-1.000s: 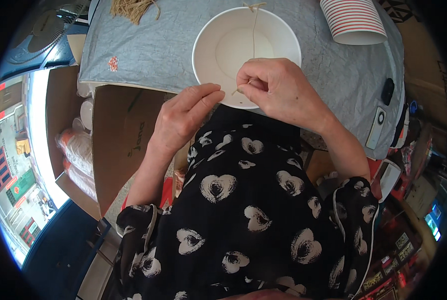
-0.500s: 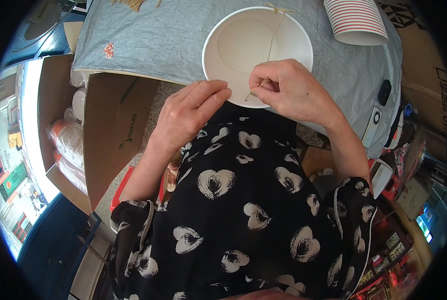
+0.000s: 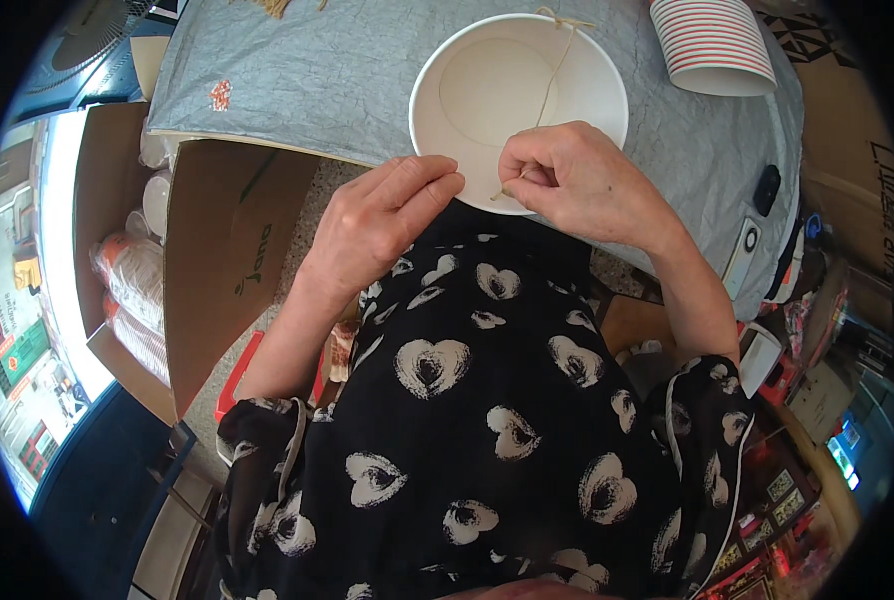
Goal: Tie strings to paper cups to create handles.
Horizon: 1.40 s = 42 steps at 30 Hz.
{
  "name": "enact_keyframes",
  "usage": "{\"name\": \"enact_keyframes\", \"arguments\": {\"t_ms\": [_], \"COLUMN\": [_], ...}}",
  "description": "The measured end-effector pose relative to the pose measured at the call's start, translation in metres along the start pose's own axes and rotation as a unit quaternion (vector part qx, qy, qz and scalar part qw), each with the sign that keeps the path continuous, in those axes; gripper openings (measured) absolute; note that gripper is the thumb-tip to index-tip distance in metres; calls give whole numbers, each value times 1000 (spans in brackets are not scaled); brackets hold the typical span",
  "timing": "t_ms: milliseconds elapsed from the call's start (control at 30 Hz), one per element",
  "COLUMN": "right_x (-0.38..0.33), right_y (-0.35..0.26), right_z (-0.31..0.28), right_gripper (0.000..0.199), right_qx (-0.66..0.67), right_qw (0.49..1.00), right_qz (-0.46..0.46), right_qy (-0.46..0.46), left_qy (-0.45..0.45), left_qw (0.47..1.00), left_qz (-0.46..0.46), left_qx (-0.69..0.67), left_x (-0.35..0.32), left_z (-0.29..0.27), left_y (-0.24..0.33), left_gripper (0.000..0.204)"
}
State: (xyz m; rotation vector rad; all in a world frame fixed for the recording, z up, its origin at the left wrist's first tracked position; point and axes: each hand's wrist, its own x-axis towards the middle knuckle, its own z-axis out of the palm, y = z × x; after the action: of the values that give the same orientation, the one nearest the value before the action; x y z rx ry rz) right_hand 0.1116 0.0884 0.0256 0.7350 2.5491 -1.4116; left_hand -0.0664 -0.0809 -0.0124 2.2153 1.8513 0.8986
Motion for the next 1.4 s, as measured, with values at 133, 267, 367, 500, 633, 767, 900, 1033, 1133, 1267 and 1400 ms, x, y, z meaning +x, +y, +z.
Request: {"name": "enact_keyframes", "arguments": {"t_ms": [133, 267, 367, 500, 633, 767, 900, 1033, 1133, 1267, 1400], "right_x": [2, 2, 5, 7, 7, 12, 13, 10, 2, -22, -44], "right_y": [7, 4, -1, 7, 12, 17, 19, 23, 32, 19, 45], "right_z": [6, 3, 2, -3, -16, -26, -37, -36, -25, -15, 25], "right_gripper": [7, 7, 11, 13, 29, 42, 47, 52, 56, 56, 17], "right_qx": [-1, 11, -15, -20, -43, -58, -30, -32, -44, -64, 133], "right_qw": [1000, 1000, 1000, 998, 989, 992, 995, 995, 986, 916, 866], "right_qz": [-30, -21, -21, -59, -127, -88, -67, -95, -141, -221, -107], "right_qy": [8, 2, -7, -24, -66, -65, -62, -9, 78, 329, 470], "left_qy": [-2, -1, 7, 16, -9, -15, -111, -110, -96, -91, -86], "left_qw": [1000, 1000, 1000, 1000, 998, 994, 984, 986, 982, 981, 979], "left_qz": [-5, -10, -25, -23, -53, -65, -71, -55, -52, -52, -55], "left_qx": [0, -8, -13, -3, -28, -88, -120, -111, -155, -161, -178], "left_x": [1, 2, 5, 13, 29, 47, 68, 77, 81, 83, 88], "left_z": [0, -1, -1, 1, 1, 0, 0, 3, 9, 10, 16], "left_y": [0, 0, -1, -3, -2, 1, 4, 0, -2, 5, 5], "left_gripper": [36, 34, 32, 30, 25, 16, 17, 16, 15, 14, 15]}}
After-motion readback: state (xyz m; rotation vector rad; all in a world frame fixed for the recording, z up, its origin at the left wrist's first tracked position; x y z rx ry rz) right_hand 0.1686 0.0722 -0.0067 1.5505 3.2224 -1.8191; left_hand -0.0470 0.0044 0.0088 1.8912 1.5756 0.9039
